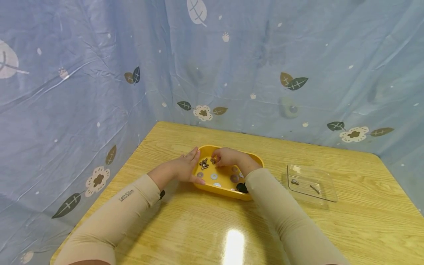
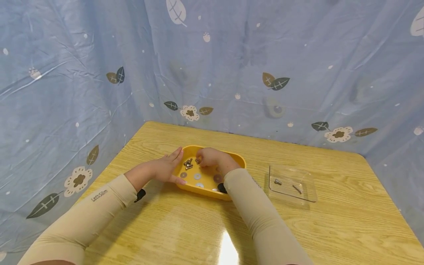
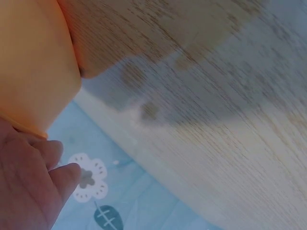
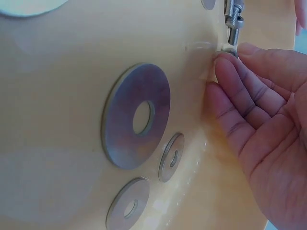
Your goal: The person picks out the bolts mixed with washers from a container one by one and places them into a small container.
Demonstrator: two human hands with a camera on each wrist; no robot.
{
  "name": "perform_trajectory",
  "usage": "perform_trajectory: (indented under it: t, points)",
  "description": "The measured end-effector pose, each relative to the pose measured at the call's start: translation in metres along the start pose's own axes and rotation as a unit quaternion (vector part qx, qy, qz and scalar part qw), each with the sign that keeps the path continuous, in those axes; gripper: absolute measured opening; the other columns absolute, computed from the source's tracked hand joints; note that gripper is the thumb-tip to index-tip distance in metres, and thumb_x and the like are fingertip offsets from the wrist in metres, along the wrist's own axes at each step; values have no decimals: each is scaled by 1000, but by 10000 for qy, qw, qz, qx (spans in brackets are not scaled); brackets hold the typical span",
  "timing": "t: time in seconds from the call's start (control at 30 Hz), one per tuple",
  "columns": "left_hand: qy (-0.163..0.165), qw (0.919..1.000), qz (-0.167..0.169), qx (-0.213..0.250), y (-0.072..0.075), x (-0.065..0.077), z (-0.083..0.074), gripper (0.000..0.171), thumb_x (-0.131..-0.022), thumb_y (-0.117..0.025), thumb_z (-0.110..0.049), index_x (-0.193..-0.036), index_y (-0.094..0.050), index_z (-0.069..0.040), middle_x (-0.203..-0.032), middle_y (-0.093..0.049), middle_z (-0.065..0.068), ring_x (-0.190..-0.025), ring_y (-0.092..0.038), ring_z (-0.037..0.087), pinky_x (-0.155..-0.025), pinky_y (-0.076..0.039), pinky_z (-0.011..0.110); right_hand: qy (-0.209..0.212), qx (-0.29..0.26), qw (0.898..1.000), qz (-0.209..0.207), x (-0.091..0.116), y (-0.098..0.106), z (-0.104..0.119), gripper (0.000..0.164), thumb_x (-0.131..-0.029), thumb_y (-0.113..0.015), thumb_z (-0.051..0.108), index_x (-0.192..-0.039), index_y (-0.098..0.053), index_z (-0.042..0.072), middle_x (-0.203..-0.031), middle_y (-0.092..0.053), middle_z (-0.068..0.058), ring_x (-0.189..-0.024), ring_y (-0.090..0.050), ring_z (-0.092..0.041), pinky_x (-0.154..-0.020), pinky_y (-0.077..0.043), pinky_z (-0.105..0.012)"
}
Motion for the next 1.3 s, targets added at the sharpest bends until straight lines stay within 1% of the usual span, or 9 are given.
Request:
perform_trajectory:
  t: [0.1,0.27,0.4,0.67,0.83,0.97,1.13,1.2,1.3]
  points:
    - [3,10000,-20,8,0,0,0,120,-68,-43,-80,-146,5,-2,-151,12,16,-139,1,24,-110,-14,46,-53,-50,10000,-37,0,-1,-1,38,-85,-63,6,-122,-55,3,-76,-59,-1,-62,-50,-10,-59,-42,-20]
    - [-35,10000,-18,91,1,1,-2,120,-69,-45,-79,-145,4,-1,-151,11,17,-139,-1,26,-110,-14,47,-31,201,9997,-131,-2,-3,-1,31,-86,-62,9,-117,-59,5,-79,-55,0,-67,-48,-11,-64,-41,-22]
    - [-35,9999,-3,161,2,2,-2,120,-69,-45,-79,-146,4,-1,-151,11,17,-139,1,26,-110,-13,47,-21,330,9992,-210,-3,-2,0,23,-86,-63,11,-108,-63,5,-77,-55,0,-67,-48,-12,-65,-41,-23]
    - [10,9999,84,133,0,1,-1,119,-69,-44,-79,-146,7,-3,-151,13,16,-139,3,24,-111,-12,46,-68,451,9985,-295,-1,-1,0,5,-85,-63,10,-88,-66,7,-70,-55,3,-61,-48,-10,-57,-41,-21]
    - [31,9998,107,151,0,0,-1,118,-70,-45,-78,-145,8,-4,-151,14,15,-139,3,24,-111,-12,46,-73,441,9988,-197,0,-3,0,6,-84,-61,3,-80,-64,7,-69,-55,3,-59,-48,-10,-56,-42,-20]
    - [75,9998,129,117,-1,0,0,119,-69,-44,-79,-145,9,-5,-151,16,14,-139,3,23,-111,-11,44,-113,470,9986,-234,-1,-3,-1,4,-84,-62,5,-86,-63,8,-72,-56,2,-63,-49,-12,-58,-43,-21]
    - [73,9998,122,107,-1,0,1,120,-68,-43,-80,-146,9,-5,-151,15,14,-139,2,24,-111,-11,44,-98,524,9981,-308,-3,-3,0,23,-83,-65,10,-105,-62,6,-78,-57,0,-69,-50,-13,-65,-43,-22]
    - [44,9999,122,106,-1,0,1,120,-67,-43,-81,-146,8,-4,-151,15,15,-139,1,24,-111,-12,45,-30,522,9982,-305,-3,-4,2,27,-82,-66,11,-109,-61,5,-79,-58,-2,-69,-51,-13,-65,-44,-23]
    - [17,9999,117,118,-1,0,1,121,-67,-43,-80,-146,8,-4,-151,15,15,-139,1,25,-111,-12,45,29,494,9982,-331,-4,-4,4,27,-83,-67,12,-108,-62,6,-82,-58,-2,-69,-50,-13,-66,-44,-23]
Point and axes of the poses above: each hand's wrist, its own x-axis away from the middle knuckle, its own y-axis out of the back of the hand, z = x × y, the point moved 9 cm from there along -x, towards the middle knuckle
